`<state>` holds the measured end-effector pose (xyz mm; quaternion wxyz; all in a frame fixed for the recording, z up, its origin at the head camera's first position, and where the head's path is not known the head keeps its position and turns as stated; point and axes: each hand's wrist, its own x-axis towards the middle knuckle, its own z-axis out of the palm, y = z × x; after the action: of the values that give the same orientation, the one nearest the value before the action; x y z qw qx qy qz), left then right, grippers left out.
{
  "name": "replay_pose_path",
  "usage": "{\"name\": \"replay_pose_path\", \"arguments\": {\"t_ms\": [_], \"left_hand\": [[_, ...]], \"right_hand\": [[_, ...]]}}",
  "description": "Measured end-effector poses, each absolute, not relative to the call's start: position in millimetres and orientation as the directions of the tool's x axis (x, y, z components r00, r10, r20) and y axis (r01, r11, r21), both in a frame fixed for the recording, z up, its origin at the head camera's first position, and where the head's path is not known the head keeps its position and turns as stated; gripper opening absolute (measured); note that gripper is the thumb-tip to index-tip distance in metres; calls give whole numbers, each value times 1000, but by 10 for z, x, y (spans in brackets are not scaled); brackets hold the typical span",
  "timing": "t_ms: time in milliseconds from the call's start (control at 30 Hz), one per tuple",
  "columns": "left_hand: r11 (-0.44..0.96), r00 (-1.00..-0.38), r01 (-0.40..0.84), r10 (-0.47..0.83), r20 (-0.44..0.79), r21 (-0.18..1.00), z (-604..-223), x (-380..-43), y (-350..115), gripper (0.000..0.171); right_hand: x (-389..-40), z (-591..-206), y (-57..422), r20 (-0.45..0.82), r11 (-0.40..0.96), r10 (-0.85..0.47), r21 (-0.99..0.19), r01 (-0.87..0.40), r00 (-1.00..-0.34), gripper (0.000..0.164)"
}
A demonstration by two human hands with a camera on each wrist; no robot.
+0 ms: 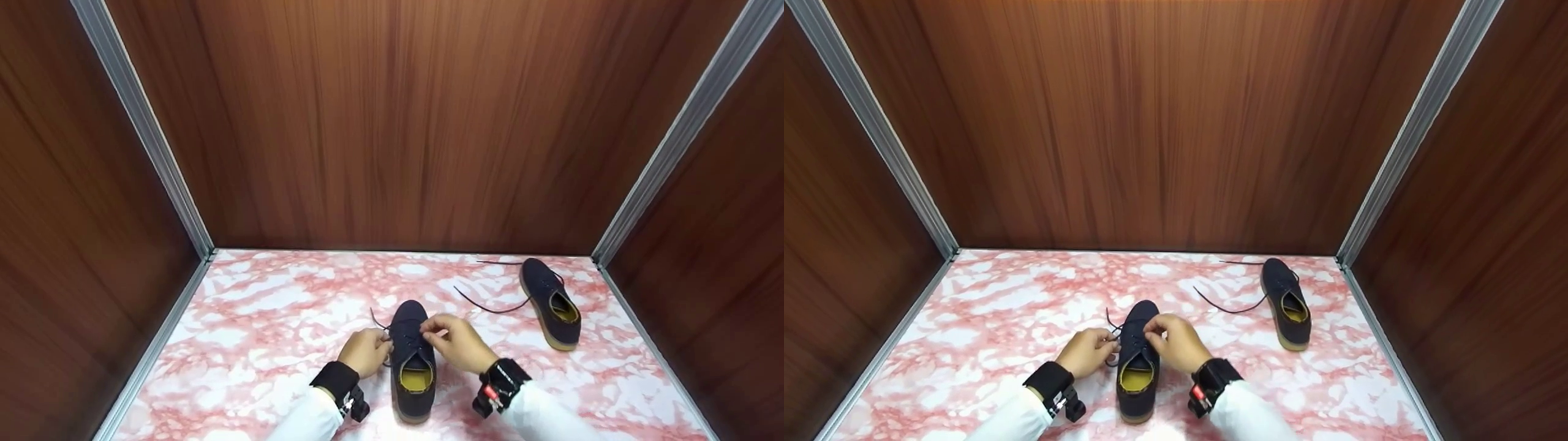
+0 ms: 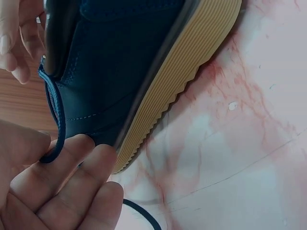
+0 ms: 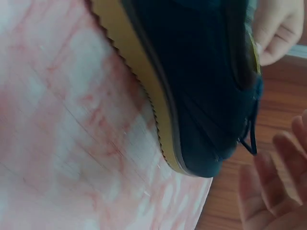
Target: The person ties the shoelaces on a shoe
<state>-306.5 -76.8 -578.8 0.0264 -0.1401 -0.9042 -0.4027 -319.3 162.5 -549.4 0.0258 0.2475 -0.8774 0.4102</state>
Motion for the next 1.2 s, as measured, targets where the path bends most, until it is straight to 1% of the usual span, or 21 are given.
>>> {"name": "replay_pose_path", "arguments": {"t_ms": [100,200,300,400,567,800,900,1200], "left_hand": [[638,-960,273,231,160,720,-5787,-3066,-766,12],[641,-959,275,231,161,716,-5782,-3073,-767,13],[640,-959,276,235,159,718,-5782,-3072,-773,14],[632,-958,276,242,154,724,-5784,-3073,-776,13],[635,-957,280,241,160,720,-5785,-3086,-778,14],[633,-965,249,231,128,733,-5775,-3090,-777,14],[631,-966,241,230,119,737,-5770,-3088,-774,14],[645,-964,255,227,138,720,-5766,-3095,-776,18]], "right_hand": [[-3139,-5542,1578,298,562,-450,-638,-526,-842,10],[-3119,-5563,1530,344,572,-525,-535,-622,-779,13],[-3113,-5587,1491,355,571,-600,-438,-695,-717,16],[-3109,-5612,1471,339,580,-647,-363,-730,-683,19],[-3109,-5642,1451,313,602,-672,-296,-742,-671,21],[-3111,-5678,1420,376,612,-657,-242,-753,-654,17],[-3113,-5688,1406,386,619,-642,-248,-745,-662,17],[-3117,-5683,1403,371,615,-617,-322,-720,-693,20]]}}
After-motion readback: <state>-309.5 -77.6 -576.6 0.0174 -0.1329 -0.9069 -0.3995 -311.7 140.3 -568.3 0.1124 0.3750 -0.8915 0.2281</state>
